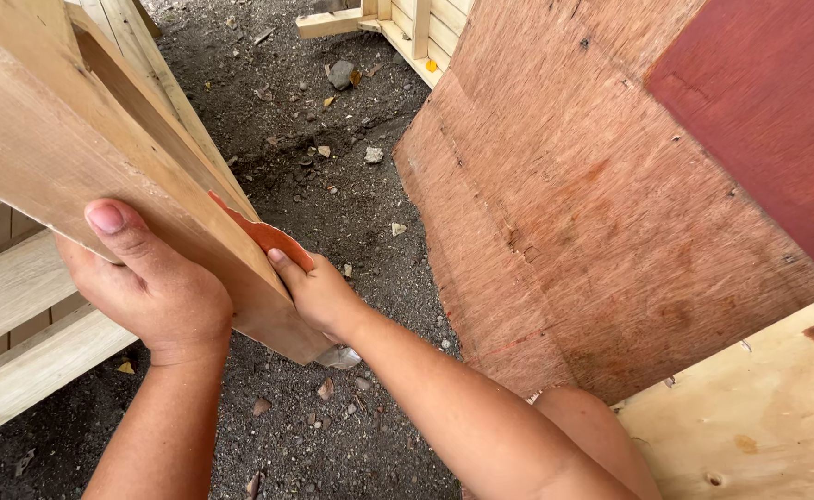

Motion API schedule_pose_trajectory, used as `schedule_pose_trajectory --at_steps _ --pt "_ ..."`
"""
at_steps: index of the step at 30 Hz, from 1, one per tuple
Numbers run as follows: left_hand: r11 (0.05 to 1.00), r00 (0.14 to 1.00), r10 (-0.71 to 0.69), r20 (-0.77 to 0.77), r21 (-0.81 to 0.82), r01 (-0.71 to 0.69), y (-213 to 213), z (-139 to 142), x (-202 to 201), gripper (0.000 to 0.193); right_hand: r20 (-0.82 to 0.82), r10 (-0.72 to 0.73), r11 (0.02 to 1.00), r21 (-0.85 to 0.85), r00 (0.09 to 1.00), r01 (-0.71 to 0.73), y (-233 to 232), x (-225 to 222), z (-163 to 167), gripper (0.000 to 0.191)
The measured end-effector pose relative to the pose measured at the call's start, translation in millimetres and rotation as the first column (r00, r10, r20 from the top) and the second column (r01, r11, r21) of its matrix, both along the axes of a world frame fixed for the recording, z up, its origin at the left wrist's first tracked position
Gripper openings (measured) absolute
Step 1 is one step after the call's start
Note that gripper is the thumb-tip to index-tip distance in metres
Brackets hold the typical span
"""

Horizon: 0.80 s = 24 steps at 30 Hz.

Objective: The person sands a wooden furniture frame with sheets of sandpaper, first working on a leg and corner of one piece, then moving to the headboard rail of another bench-like frame, rubbing the sandpaper along the wood surfaces and edges by hand.

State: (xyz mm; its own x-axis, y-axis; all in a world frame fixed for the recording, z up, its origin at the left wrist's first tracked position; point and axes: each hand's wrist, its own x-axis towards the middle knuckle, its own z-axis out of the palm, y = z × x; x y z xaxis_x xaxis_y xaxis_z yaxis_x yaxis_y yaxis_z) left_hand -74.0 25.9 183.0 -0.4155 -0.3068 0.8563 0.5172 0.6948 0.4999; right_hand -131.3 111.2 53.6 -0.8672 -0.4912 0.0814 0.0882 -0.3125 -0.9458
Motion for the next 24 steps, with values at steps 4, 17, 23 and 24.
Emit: schedule_pose_trajectory --at_steps 4,17,23,24 --pt "1.000 1.000 -0.012 -0.020 -0.007 0.011 1 0 -1 0.075 -0.169 -0.120 0.991 0.031 0.978 0.127 8 10 -13 0.049" --pt "1.000 1.000 0.002 -0.030 -0.006 -0.002 1 2 1 0.076 -0.058 -0.066 0.992 0.103 0.996 0.072 14 18 -16 0.047" --pt "0.997 0.998 0.045 -0.040 -0.056 -0.047 7 12 5 0.076 -0.397 -0.074 0.974 -0.226 0.915 -0.019 -35 -35 92 0.046" --pt "0.998 0.998 0.038 -0.043 -0.049 -0.040 7 12 5 0.075 -0.415 -0.077 0.985 -0.175 0.907 0.004 -37 -38 109 0.045"
